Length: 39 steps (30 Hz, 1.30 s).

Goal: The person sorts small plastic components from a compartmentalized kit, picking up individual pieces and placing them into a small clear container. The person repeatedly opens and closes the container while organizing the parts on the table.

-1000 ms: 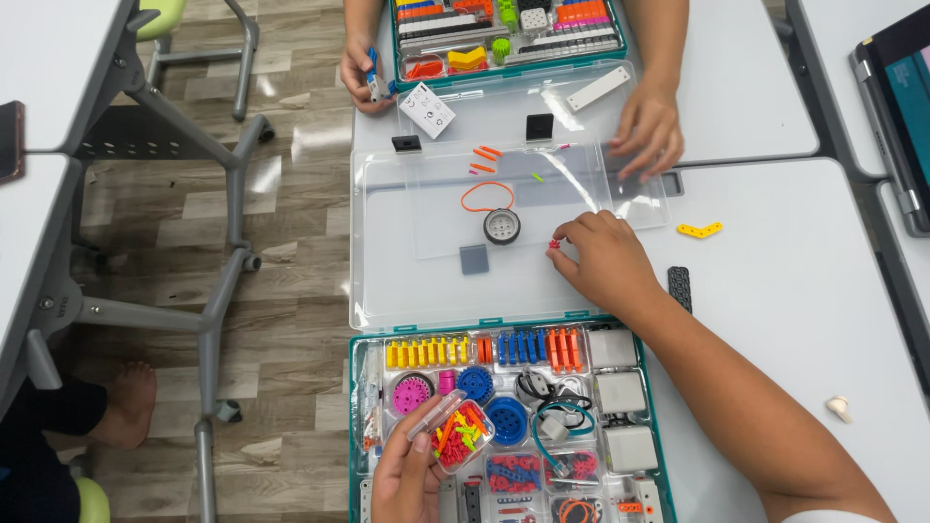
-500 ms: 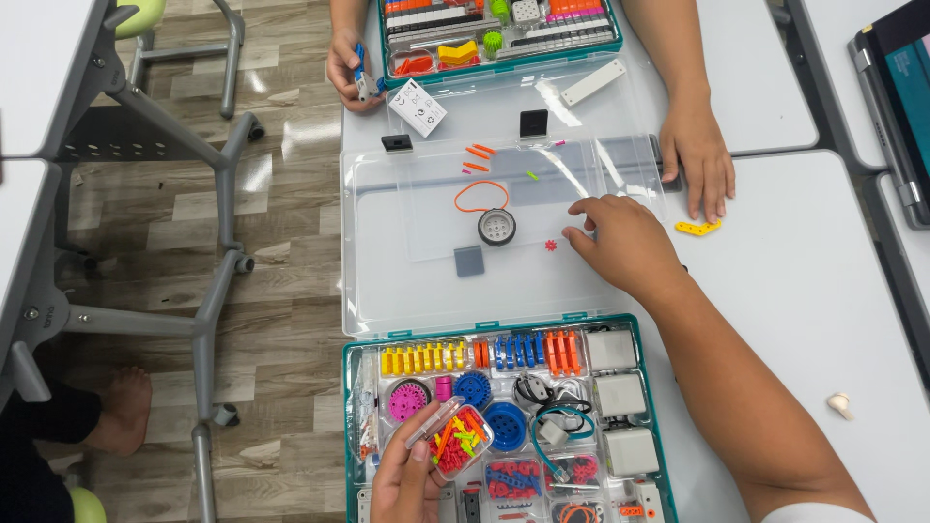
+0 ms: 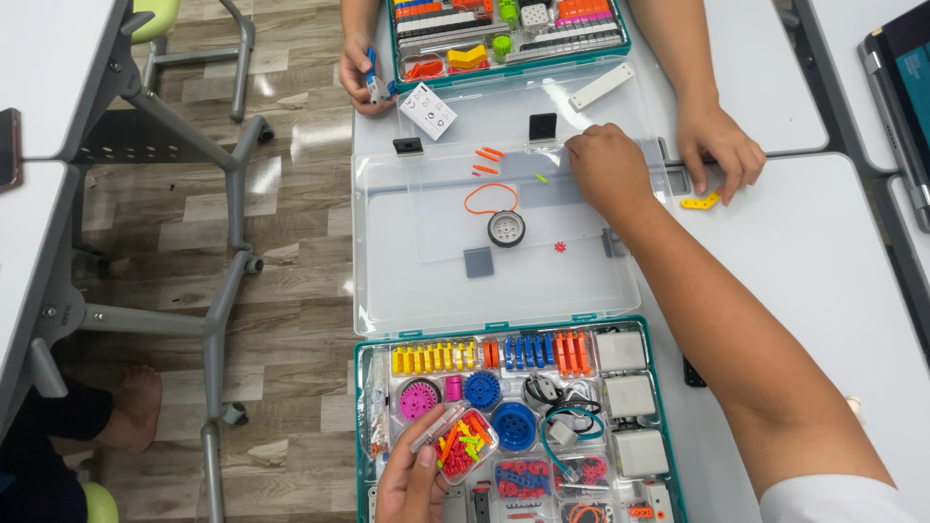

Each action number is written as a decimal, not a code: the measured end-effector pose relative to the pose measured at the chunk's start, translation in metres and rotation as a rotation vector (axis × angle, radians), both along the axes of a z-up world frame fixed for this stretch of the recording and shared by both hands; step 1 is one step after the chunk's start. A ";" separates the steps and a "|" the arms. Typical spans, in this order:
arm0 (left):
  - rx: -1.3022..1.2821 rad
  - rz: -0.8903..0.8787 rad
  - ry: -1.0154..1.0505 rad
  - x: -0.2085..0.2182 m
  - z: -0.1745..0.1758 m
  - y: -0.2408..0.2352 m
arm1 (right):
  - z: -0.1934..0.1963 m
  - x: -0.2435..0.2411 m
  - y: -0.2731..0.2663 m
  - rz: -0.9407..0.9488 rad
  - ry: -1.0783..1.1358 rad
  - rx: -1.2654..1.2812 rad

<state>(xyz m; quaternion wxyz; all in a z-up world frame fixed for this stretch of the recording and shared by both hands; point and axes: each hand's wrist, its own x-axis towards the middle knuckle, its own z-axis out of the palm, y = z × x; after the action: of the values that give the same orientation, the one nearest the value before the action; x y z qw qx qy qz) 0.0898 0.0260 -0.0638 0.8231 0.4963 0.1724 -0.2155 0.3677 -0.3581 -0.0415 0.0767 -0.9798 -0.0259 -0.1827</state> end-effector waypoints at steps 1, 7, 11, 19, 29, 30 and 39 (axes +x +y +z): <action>0.011 0.016 0.003 -0.001 0.000 0.001 | -0.003 0.002 -0.003 0.005 0.004 0.007; 0.037 0.073 -0.013 -0.004 0.002 0.006 | -0.005 0.011 -0.010 0.021 0.033 0.079; 0.042 0.058 0.014 0.000 0.000 0.010 | -0.006 0.008 -0.018 0.042 0.000 0.170; 0.004 0.058 -0.038 0.000 -0.006 0.010 | -0.011 0.011 -0.022 0.037 -0.022 0.142; 0.030 0.037 0.011 0.000 -0.001 0.010 | 0.002 0.018 -0.024 0.195 -0.076 -0.383; 0.018 0.032 -0.002 -0.001 -0.002 0.011 | 0.005 0.020 -0.027 0.245 -0.057 -0.430; 0.034 -0.031 -0.049 -0.005 -0.022 0.015 | 0.017 0.030 -0.055 0.320 0.187 -0.671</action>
<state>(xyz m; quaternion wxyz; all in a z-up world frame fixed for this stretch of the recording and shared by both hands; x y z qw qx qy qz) 0.0852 0.0414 -0.0855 0.8151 0.5179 0.1481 -0.2131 0.3981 -0.4127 -0.0241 -0.2188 -0.9465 -0.2297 -0.0595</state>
